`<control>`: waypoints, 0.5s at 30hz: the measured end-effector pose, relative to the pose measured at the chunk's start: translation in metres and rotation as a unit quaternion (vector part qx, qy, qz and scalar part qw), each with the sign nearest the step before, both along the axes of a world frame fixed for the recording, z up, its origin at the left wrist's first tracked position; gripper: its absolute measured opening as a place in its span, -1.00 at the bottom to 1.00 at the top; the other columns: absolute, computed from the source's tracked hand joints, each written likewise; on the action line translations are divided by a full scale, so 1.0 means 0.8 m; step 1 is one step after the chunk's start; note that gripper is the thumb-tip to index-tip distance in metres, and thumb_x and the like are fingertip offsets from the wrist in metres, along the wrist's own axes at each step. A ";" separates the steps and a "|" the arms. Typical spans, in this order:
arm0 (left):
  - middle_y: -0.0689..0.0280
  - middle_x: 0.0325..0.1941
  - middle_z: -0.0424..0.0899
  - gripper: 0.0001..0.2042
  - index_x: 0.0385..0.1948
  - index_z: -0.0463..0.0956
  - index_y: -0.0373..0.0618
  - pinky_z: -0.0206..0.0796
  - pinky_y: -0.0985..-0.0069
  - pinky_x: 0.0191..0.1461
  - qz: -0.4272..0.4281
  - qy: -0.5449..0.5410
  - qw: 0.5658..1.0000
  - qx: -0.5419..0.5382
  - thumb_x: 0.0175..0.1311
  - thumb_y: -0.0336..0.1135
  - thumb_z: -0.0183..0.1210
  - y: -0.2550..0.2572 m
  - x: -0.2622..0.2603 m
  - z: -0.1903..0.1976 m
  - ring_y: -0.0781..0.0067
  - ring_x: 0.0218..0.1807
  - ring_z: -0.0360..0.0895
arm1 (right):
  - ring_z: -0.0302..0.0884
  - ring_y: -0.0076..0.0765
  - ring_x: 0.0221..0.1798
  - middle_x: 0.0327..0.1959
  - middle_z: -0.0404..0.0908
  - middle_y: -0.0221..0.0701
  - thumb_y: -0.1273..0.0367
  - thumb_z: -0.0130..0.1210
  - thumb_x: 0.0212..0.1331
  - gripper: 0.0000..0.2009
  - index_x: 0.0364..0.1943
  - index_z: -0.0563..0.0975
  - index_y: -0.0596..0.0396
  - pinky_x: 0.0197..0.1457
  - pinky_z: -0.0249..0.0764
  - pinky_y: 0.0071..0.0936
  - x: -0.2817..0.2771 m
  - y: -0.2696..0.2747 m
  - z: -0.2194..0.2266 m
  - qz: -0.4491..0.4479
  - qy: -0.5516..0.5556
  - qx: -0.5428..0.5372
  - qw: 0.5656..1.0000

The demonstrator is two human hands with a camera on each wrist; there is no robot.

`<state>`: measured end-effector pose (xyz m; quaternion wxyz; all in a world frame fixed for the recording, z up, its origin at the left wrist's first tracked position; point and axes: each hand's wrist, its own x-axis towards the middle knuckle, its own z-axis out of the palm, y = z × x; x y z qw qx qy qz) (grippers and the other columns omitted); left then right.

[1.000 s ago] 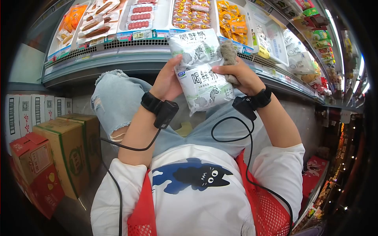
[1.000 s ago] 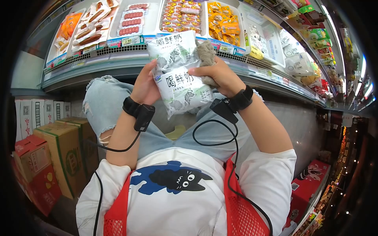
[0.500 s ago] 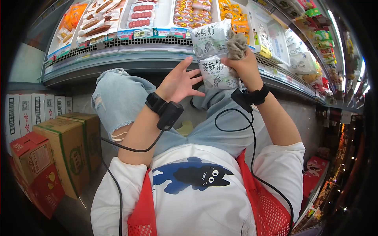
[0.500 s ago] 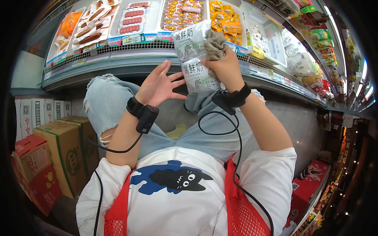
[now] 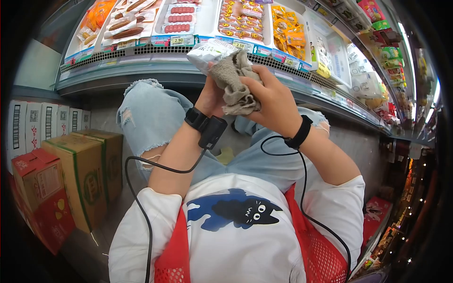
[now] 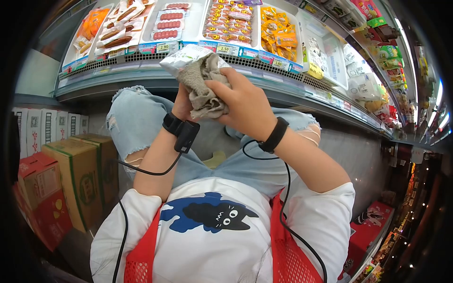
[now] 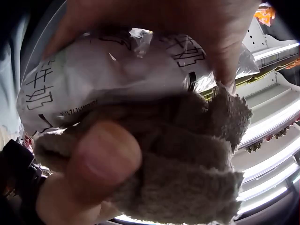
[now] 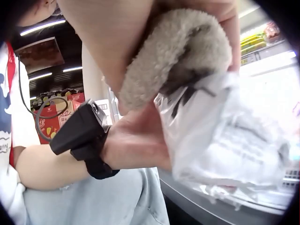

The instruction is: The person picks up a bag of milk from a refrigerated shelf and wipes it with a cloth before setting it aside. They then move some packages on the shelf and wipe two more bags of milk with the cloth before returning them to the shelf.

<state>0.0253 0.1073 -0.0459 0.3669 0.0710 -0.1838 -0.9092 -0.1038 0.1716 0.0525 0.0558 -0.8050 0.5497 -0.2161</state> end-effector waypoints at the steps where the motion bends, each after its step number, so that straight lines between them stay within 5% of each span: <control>1: 0.16 0.21 0.35 -0.12 0.27 0.08 -0.08 0.30 0.19 0.23 -0.001 0.017 1.000 0.001 0.06 0.45 -0.11 -0.003 0.000 0.001 0.23 0.21 0.37 | 0.44 -0.01 -0.01 0.06 0.36 -0.18 0.32 0.35 -0.28 -0.45 -0.04 0.47 -0.06 -0.04 0.46 -0.25 -0.005 -0.001 0.008 0.007 -0.010 0.003 1.000; 6: 0.11 0.31 0.23 -0.08 0.31 0.05 0.01 0.19 0.09 0.31 -0.064 0.058 0.995 -0.046 0.02 0.55 -0.30 -0.002 0.000 0.003 0.11 0.29 0.27 | 0.30 0.01 0.18 0.20 0.28 -0.17 0.38 0.32 -0.22 -0.45 0.02 0.45 0.00 0.21 0.30 -0.23 -0.027 -0.020 0.010 0.100 -0.036 -0.009 0.994; 15: 0.15 0.34 0.16 0.03 0.34 -0.08 -0.05 0.05 -0.06 0.32 -0.030 0.039 0.999 -0.012 -0.07 0.56 -0.13 0.013 -0.002 0.025 0.09 0.35 0.16 | 0.32 -0.09 0.19 0.22 0.28 -0.21 0.41 0.19 0.04 -0.61 0.01 0.45 0.13 0.24 0.25 -0.34 -0.081 -0.046 -0.012 0.020 -0.115 0.102 0.988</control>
